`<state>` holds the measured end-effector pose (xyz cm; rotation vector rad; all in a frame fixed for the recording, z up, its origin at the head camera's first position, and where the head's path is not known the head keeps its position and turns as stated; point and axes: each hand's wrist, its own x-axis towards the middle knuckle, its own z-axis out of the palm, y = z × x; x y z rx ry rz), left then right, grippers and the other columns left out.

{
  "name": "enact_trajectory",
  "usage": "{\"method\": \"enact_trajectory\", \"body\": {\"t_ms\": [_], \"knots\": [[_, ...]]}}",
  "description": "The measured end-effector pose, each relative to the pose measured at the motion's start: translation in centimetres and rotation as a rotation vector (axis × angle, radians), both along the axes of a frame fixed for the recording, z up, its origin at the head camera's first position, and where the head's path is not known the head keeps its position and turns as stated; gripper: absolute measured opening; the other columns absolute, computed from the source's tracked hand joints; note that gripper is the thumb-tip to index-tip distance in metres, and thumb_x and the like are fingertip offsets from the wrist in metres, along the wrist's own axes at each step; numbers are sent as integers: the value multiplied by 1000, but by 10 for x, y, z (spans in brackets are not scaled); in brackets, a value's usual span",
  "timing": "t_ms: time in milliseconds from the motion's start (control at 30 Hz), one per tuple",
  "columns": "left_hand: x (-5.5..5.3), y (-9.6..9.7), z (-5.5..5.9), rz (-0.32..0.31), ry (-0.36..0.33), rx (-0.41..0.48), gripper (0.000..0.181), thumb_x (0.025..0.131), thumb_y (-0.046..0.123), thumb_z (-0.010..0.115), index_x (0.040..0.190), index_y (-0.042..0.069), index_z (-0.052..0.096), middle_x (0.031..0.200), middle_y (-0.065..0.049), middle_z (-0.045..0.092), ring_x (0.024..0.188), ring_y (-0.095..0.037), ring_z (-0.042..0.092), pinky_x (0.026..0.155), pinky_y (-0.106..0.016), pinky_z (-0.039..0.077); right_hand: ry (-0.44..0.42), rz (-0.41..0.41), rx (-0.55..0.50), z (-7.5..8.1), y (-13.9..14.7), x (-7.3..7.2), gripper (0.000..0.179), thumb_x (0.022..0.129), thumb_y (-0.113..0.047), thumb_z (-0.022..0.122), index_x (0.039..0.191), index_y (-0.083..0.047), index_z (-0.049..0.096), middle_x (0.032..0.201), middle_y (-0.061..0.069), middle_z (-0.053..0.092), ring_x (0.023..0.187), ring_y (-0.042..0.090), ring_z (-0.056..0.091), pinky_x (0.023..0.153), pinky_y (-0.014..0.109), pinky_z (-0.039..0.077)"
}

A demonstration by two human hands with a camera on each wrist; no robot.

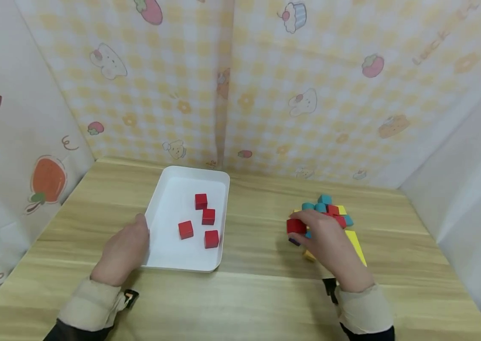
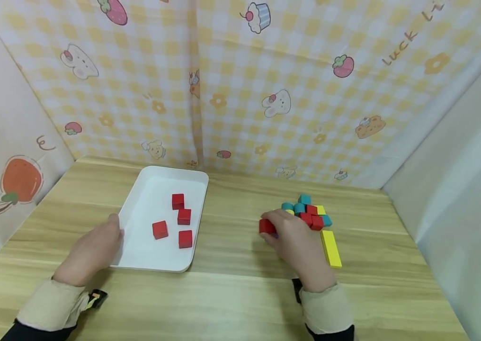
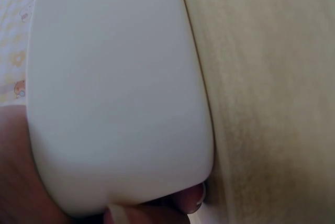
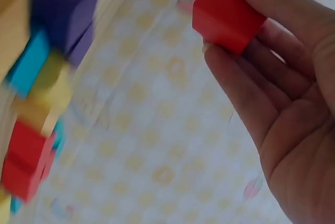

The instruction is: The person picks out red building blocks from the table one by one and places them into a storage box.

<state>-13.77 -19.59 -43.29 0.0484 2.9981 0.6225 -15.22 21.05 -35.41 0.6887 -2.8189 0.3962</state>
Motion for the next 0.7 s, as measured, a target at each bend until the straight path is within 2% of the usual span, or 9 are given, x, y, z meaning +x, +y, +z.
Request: {"method": "enact_trajectory", "body": {"t_ms": [167, 367, 567, 700], "knots": [[0, 0, 0, -12, -20, -6, 10, 102, 2, 31, 96, -5, 36, 65, -11, 49, 54, -23, 48, 44, -36, 40, -37, 57, -5, -4, -32, 4, 39, 78, -19, 88, 113, -11, 73, 109, 2, 74, 94, 16, 69, 77, 30, 60], [1, 0, 1, -12, -5, -6, 11, 103, 3, 32, 97, -6, 36, 62, -11, 48, 52, -23, 48, 43, -35, 39, -61, 151, 18, -1, -72, 3, 37, 81, -25, 86, 114, -13, 73, 110, 0, 74, 98, 14, 69, 82, 29, 60], [0, -1, 1, -13, -3, 1, 12, 103, 4, 31, 99, -7, 36, 63, -12, 51, 53, -24, 50, 45, -38, 41, -105, 281, 17, -6, -115, 4, 31, 84, -25, 83, 111, -12, 75, 99, -2, 74, 85, 9, 63, 77, 20, 56], [-2, -1, 1, -8, -16, 6, 13, 102, 4, 30, 99, -6, 36, 65, -14, 53, 55, -25, 52, 46, -40, 42, -111, 341, 67, -12, -140, 5, 28, 85, -26, 83, 108, -12, 75, 92, -4, 72, 79, 7, 59, 74, 14, 51]]}}
